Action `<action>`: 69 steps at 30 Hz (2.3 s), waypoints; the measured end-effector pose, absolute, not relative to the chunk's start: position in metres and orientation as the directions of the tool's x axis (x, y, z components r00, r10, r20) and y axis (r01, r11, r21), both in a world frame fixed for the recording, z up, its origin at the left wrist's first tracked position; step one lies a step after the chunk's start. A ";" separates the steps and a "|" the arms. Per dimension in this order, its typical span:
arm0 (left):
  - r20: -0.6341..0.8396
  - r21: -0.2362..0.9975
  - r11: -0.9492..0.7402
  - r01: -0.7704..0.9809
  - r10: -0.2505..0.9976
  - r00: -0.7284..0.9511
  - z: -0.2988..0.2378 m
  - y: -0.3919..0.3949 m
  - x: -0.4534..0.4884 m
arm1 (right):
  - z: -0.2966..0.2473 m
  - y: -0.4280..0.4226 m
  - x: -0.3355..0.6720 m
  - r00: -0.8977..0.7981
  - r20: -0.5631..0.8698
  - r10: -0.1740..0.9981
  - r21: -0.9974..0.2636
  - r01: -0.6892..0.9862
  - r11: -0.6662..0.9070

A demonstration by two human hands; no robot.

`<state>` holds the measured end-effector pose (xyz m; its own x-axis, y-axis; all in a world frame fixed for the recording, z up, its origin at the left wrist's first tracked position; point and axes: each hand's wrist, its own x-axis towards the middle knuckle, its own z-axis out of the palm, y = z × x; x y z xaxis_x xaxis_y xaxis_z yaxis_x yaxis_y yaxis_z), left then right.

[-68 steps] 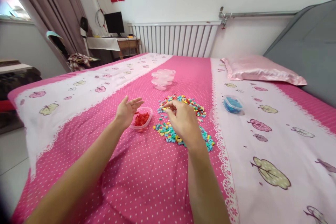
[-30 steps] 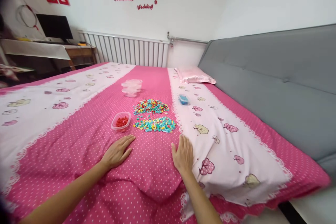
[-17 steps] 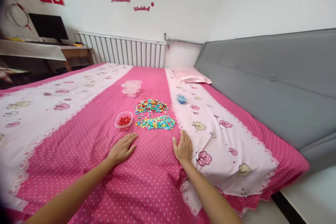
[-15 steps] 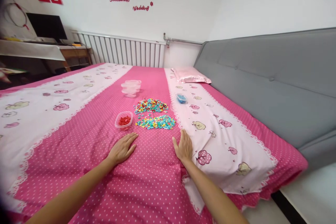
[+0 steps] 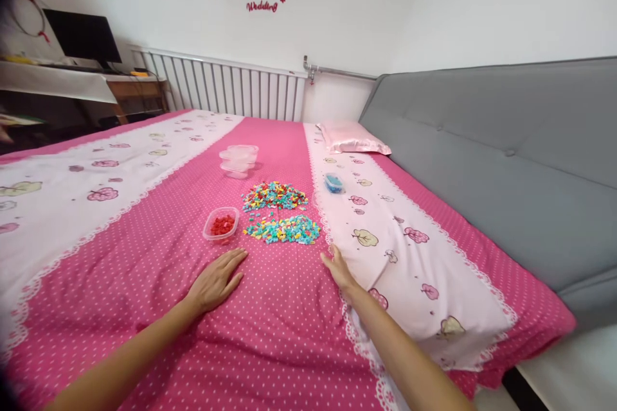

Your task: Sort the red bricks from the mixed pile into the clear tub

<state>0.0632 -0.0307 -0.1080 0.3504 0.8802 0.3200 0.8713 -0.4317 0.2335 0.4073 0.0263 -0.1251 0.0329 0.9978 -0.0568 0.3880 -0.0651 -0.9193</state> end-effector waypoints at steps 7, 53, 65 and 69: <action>0.316 0.315 -0.397 0.862 0.900 0.300 -0.088 0.008 0.095 | -0.105 0.084 0.385 0.082 0.073 0.994 -0.812 0.583 0.012; 0.083 0.341 0.003 0.940 0.996 -0.034 -0.072 0.183 0.150 | -0.095 0.276 0.341 -0.052 0.265 0.963 -0.697 0.680 0.229; -0.115 0.464 -0.097 0.880 0.979 0.169 -0.067 0.179 0.152 | -0.103 0.270 0.312 -0.482 0.352 0.803 -0.599 0.543 0.589; -0.183 0.490 -0.082 0.868 0.964 0.194 -0.065 0.178 0.149 | -0.092 0.270 0.323 -0.584 0.269 0.766 -0.608 0.513 0.605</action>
